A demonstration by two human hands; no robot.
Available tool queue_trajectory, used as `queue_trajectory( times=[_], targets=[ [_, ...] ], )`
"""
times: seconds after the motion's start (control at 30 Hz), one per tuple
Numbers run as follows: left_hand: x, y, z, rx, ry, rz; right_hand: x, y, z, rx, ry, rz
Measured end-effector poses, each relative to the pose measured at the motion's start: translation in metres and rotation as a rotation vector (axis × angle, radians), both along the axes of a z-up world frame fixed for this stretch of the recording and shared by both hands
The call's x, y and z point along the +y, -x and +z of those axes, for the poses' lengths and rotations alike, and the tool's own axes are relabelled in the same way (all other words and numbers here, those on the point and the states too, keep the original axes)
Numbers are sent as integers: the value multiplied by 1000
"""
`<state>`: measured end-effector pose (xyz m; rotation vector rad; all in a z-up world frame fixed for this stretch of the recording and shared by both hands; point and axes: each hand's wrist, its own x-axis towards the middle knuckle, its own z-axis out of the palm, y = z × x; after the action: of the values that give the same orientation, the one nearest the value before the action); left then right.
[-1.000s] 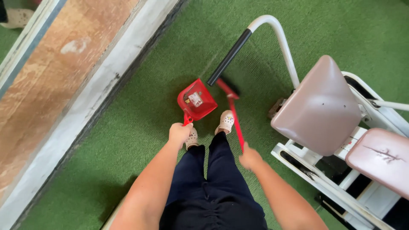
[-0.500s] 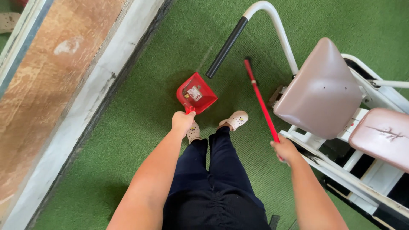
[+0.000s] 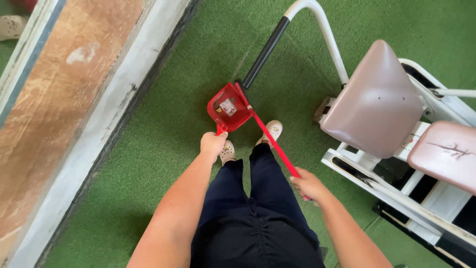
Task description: Sweeping the floor with a broom and dustpan in a gym area.
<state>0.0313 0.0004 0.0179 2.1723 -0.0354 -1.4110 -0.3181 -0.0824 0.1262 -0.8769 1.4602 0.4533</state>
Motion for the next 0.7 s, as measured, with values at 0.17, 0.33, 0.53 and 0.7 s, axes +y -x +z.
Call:
queue_trajectory(
  times=[0.17, 0.33, 0.53, 0.7],
  targets=[
    [-3, 6, 1, -5, 11, 23, -87, 6, 27, 210, 206, 287],
    [-4, 15, 3, -65, -38, 18, -200, 3, -59, 155, 276, 344],
    [-8, 35, 5, -119, -67, 27, -207, -37, -133, 180, 468, 626],
    [-26, 57, 45, 17, -148, 78, -143, -16, -75, 20, 175, 817]
  ],
)
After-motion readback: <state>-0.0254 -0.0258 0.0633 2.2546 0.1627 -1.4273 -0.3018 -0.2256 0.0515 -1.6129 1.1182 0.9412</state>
